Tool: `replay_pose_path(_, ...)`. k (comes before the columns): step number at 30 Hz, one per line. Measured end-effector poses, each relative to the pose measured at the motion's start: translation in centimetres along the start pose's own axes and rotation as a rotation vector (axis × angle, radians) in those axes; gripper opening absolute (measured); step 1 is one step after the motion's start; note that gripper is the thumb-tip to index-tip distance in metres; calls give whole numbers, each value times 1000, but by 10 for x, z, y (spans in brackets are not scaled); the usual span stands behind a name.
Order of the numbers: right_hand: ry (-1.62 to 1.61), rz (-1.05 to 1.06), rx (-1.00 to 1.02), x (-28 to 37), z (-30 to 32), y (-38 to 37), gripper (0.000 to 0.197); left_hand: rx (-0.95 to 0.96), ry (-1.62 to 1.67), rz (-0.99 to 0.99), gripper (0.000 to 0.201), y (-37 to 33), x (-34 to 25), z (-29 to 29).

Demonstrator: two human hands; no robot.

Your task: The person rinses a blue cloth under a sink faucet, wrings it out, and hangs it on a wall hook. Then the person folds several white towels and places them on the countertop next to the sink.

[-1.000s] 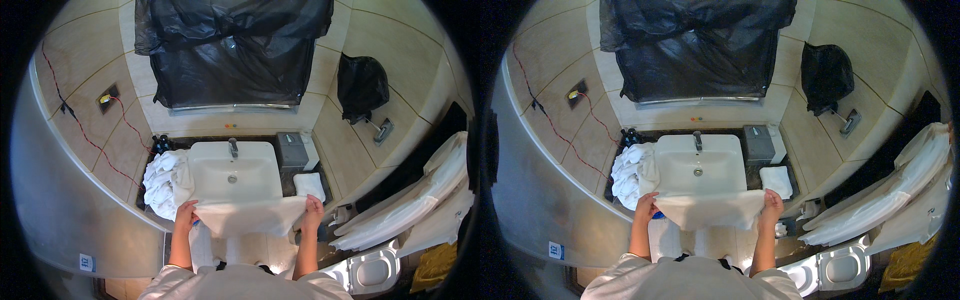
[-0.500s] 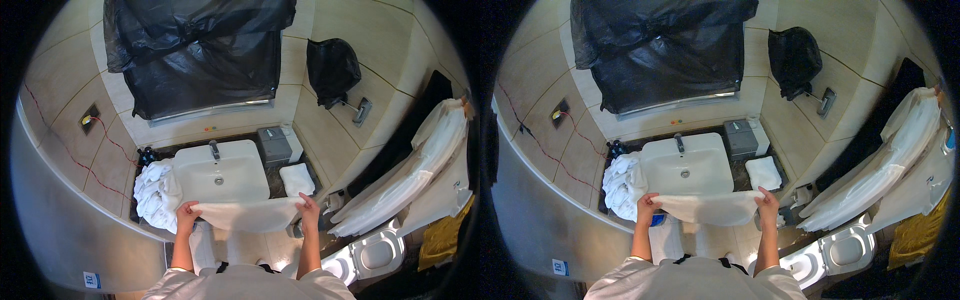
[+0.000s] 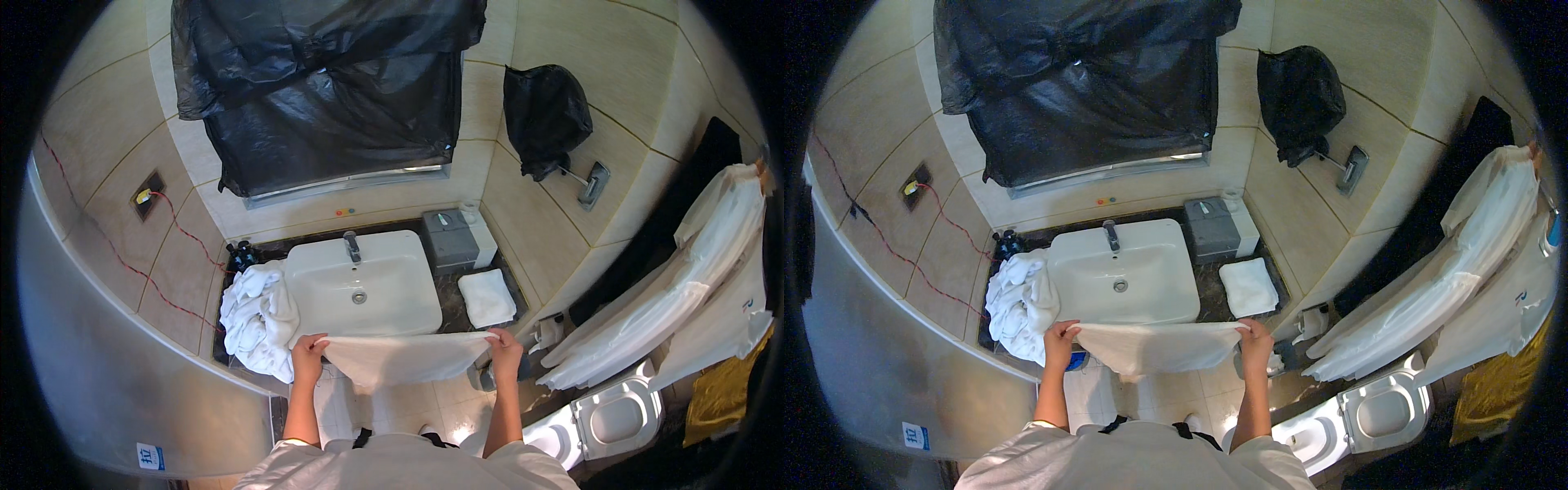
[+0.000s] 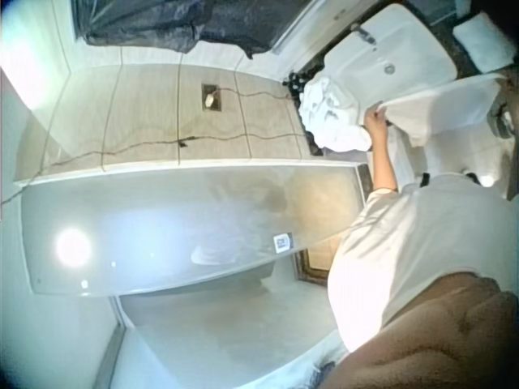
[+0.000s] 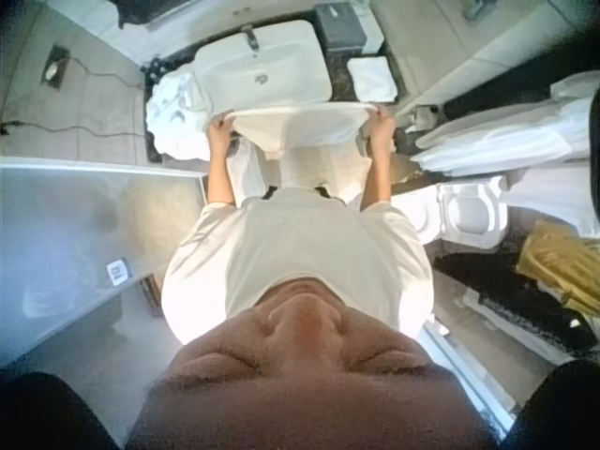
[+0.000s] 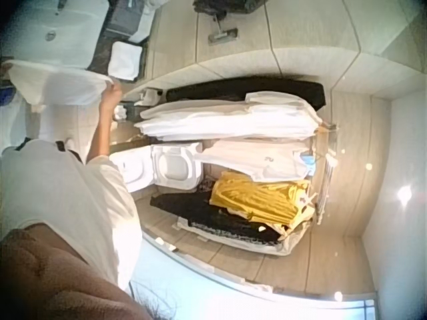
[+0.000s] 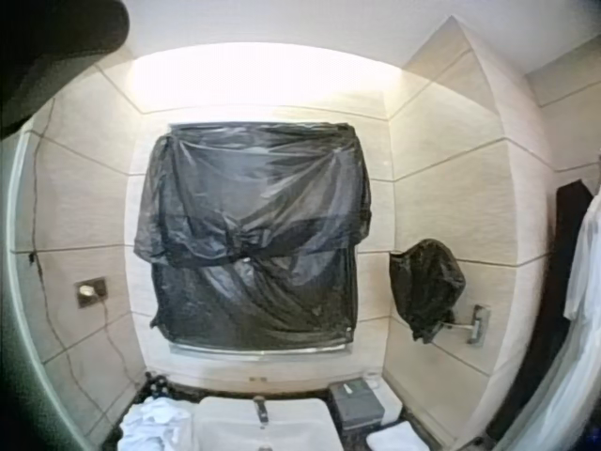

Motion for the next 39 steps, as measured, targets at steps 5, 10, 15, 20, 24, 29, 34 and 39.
replay_pose_path(5, 62, 61, 55, 6, -11, -2, 11, -131, -39, -59, 9, -3, 8, 14)
replay_pose_path(10, -263, 29, 72, 5, -30, 3, 11, -290, 211, -54, 9, -4, 13, 18)
replay_pose_path(15, -561, -367, 13, 5, -53, 22, 11, -354, 489, 179, 11, 2, 4, 21)
replay_pose_path(20, -947, -197, -164, 122, -30, 29, 2, -544, 843, 103, 17, -6, -52, 38)
replay_pose_path(24, -1236, -37, 339, 165, -9, 31, 9, -143, 1392, 62, 10, -23, -95, 44)
replay_pose_path(29, -979, 118, 1142, 200, -2, 50, 9, 358, 1912, 218, 15, -21, -115, 10)
replay_pose_path(34, -661, 290, 1152, 226, -28, 64, 13, 937, 1871, 143, 13, 13, -143, -27)
replay_pose_path(39, -638, 416, 767, 226, -50, 69, 22, 956, 1595, 310, 18, 39, -133, -48)
Point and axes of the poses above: each hand's wrist, its own y-axis away from the middle knuckle, its own z-axis out of the back of the hand, x = y × z, the point moved 2 cm from there along -y, towards the middle knuckle, and after that the axes turned 12 degrees about -x, right-handed, at the moved point
